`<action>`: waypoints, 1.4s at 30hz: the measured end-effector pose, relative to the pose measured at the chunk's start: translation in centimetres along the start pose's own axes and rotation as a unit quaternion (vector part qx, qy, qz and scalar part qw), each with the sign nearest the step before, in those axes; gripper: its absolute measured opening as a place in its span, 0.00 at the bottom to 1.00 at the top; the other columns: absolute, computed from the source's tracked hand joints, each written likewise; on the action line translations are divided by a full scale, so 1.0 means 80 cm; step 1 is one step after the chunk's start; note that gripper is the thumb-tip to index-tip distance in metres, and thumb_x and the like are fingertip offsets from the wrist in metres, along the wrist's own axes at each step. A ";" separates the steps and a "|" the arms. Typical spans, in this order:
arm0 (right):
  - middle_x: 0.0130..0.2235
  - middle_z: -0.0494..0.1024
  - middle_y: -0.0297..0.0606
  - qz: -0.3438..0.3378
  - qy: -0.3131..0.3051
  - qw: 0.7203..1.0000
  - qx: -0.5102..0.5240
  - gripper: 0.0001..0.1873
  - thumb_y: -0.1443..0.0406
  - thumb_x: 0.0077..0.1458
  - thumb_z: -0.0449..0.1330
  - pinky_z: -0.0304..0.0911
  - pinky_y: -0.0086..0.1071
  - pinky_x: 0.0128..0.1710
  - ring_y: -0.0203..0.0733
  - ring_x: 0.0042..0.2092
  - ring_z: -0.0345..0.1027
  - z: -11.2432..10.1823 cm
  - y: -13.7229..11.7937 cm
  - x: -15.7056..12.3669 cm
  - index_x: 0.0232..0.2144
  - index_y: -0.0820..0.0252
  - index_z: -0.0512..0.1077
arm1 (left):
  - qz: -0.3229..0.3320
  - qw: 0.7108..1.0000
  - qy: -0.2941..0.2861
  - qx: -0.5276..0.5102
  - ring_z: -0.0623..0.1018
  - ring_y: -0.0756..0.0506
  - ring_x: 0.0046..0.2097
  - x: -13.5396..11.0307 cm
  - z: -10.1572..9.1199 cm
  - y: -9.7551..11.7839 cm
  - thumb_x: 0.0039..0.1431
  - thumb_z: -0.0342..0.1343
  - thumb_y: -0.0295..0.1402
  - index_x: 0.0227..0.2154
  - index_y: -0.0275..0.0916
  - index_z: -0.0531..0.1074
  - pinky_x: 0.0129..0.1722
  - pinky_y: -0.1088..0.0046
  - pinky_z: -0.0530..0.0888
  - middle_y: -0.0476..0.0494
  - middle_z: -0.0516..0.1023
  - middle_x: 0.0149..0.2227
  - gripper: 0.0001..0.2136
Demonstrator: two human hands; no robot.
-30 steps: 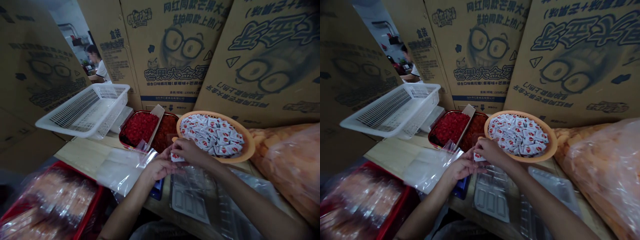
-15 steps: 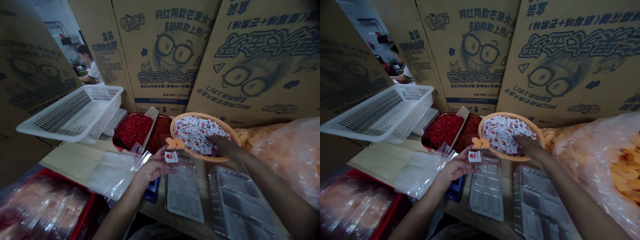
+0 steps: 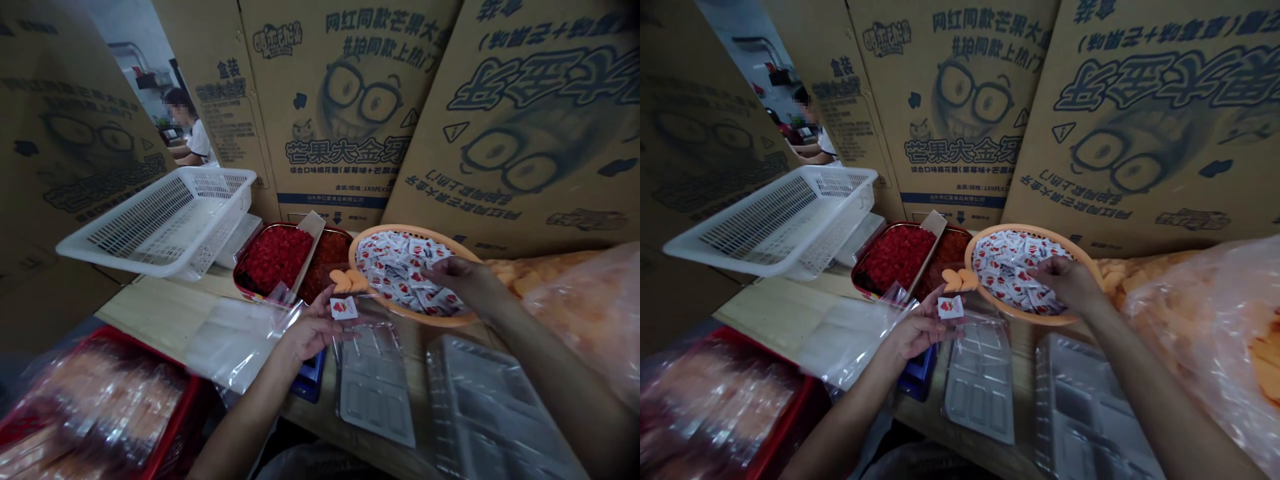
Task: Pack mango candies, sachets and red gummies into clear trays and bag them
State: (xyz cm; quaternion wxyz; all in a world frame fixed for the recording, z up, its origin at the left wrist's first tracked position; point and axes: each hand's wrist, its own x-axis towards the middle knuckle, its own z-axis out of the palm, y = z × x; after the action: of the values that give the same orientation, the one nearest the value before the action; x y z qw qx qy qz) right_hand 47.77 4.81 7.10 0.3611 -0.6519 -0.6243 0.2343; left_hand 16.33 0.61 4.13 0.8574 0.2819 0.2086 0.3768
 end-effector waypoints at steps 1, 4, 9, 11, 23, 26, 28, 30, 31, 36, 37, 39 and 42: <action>0.24 0.73 0.35 0.029 -0.015 0.996 0.083 0.18 0.48 0.43 0.61 0.61 0.34 0.26 0.42 0.27 0.66 0.008 -0.020 -0.009 0.23 0.55 0.65 | 0.007 1.000 0.002 -0.001 0.76 0.37 0.49 0.000 0.001 0.001 0.39 0.57 0.13 0.58 0.55 0.56 0.50 0.51 0.68 0.46 0.74 0.49 0.43; 0.23 0.72 0.33 0.050 -0.058 0.987 0.141 0.19 0.48 0.38 0.64 0.58 0.31 0.23 0.39 0.25 0.64 0.038 -0.074 -0.032 0.23 0.55 0.67 | 0.021 1.000 0.011 0.000 0.76 0.37 0.50 -0.002 0.005 0.004 0.39 0.57 0.14 0.59 0.55 0.54 0.51 0.51 0.67 0.46 0.75 0.49 0.44; 0.23 0.73 0.33 0.025 -0.070 0.997 0.026 0.11 0.55 0.44 0.60 0.58 0.30 0.25 0.39 0.27 0.65 0.079 -0.111 -0.042 0.22 0.56 0.69 | 0.027 1.000 0.007 -0.001 0.76 0.36 0.50 -0.011 0.006 0.011 0.39 0.57 0.14 0.60 0.53 0.51 0.50 0.51 0.68 0.44 0.75 0.48 0.45; 0.25 0.75 0.34 0.017 -0.085 0.996 -0.008 0.10 0.56 0.45 0.59 0.58 0.31 0.26 0.40 0.28 0.67 0.086 -0.115 -0.040 0.24 0.56 0.69 | 0.027 1.000 0.011 0.000 0.75 0.36 0.50 -0.017 0.003 0.015 0.39 0.57 0.14 0.60 0.52 0.51 0.50 0.52 0.68 0.43 0.75 0.48 0.44; 0.33 0.76 0.38 -0.123 -0.098 0.982 -0.100 0.12 0.59 0.52 0.57 0.61 0.34 0.35 0.45 0.37 0.69 0.134 -0.151 -0.019 0.37 0.57 0.72 | 0.075 0.996 0.047 0.008 0.74 0.36 0.52 -0.061 -0.037 0.058 0.39 0.56 0.14 0.60 0.52 0.49 0.51 0.53 0.68 0.43 0.72 0.51 0.45; 0.37 0.76 0.39 -0.121 -0.103 0.976 -0.147 0.09 0.64 0.56 0.53 0.61 0.32 0.39 0.43 0.39 0.69 0.145 -0.157 0.003 0.36 0.58 0.71 | 0.092 0.993 0.071 0.007 0.74 0.36 0.52 -0.080 -0.052 0.073 0.39 0.56 0.14 0.61 0.54 0.49 0.52 0.54 0.68 0.44 0.72 0.51 0.46; 0.40 0.77 0.40 -0.130 -0.149 0.950 -0.241 0.09 0.68 0.56 0.52 0.60 0.31 0.41 0.42 0.42 0.69 0.157 -0.158 0.019 0.35 0.59 0.72 | 0.107 0.990 0.096 0.009 0.74 0.37 0.52 -0.094 -0.061 0.083 0.40 0.56 0.14 0.62 0.54 0.48 0.52 0.54 0.68 0.44 0.73 0.51 0.46; 0.40 0.77 0.41 -0.146 -0.203 0.910 -0.330 0.08 0.70 0.56 0.53 0.59 0.30 0.41 0.42 0.42 0.69 0.174 -0.156 0.032 0.34 0.60 0.73 | 0.121 0.985 0.125 0.010 0.74 0.38 0.52 -0.106 -0.070 0.093 0.40 0.55 0.14 0.62 0.53 0.47 0.53 0.55 0.68 0.43 0.73 0.51 0.47; 0.40 0.77 0.42 -0.151 -0.220 0.894 -0.361 0.08 0.70 0.55 0.54 0.59 0.31 0.40 0.43 0.42 0.69 0.184 -0.155 0.036 0.34 0.60 0.73 | 0.128 0.982 0.140 0.011 0.74 0.38 0.52 -0.110 -0.075 0.097 0.40 0.55 0.14 0.62 0.53 0.47 0.53 0.55 0.68 0.43 0.74 0.51 0.47; 0.45 0.73 0.52 -0.154 -0.204 0.868 -0.425 0.11 0.73 0.55 0.53 0.59 0.35 0.39 0.51 0.46 0.67 0.230 -0.143 0.040 0.40 0.66 0.72 | 0.155 0.971 0.181 0.019 0.75 0.39 0.51 -0.123 -0.093 0.111 0.40 0.56 0.13 0.62 0.53 0.48 0.52 0.58 0.70 0.44 0.73 0.52 0.47; 0.46 0.73 0.53 -0.156 -0.199 0.865 -0.434 0.13 0.74 0.55 0.52 0.59 0.36 0.39 0.53 0.47 0.67 0.235 -0.140 0.039 0.41 0.67 0.72 | 0.157 0.970 0.183 0.021 0.75 0.39 0.51 -0.124 -0.096 0.112 0.40 0.56 0.13 0.62 0.53 0.48 0.51 0.58 0.70 0.44 0.73 0.53 0.47; 0.45 0.73 0.54 -0.162 -0.192 0.859 -0.445 0.14 0.75 0.55 0.49 0.59 0.38 0.40 0.54 0.47 0.66 0.240 -0.133 0.039 0.41 0.69 0.72 | 0.159 0.970 0.184 0.025 0.75 0.38 0.51 -0.125 -0.102 0.113 0.40 0.55 0.13 0.62 0.53 0.48 0.51 0.58 0.70 0.43 0.73 0.53 0.47; 0.42 0.74 0.55 -0.172 -0.187 0.856 -0.450 0.14 0.75 0.57 0.47 0.59 0.39 0.39 0.54 0.46 0.67 0.240 -0.124 0.042 0.39 0.70 0.72 | 0.169 0.968 0.184 0.022 0.74 0.38 0.52 -0.124 -0.110 0.112 0.39 0.55 0.13 0.62 0.53 0.48 0.51 0.58 0.70 0.43 0.72 0.54 0.47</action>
State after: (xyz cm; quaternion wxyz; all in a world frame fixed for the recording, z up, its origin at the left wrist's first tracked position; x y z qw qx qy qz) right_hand 27.25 11.12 3.10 -0.0615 -0.5694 -0.8195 -0.0206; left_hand 0.36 0.90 4.70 0.7222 0.2576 0.3201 0.5565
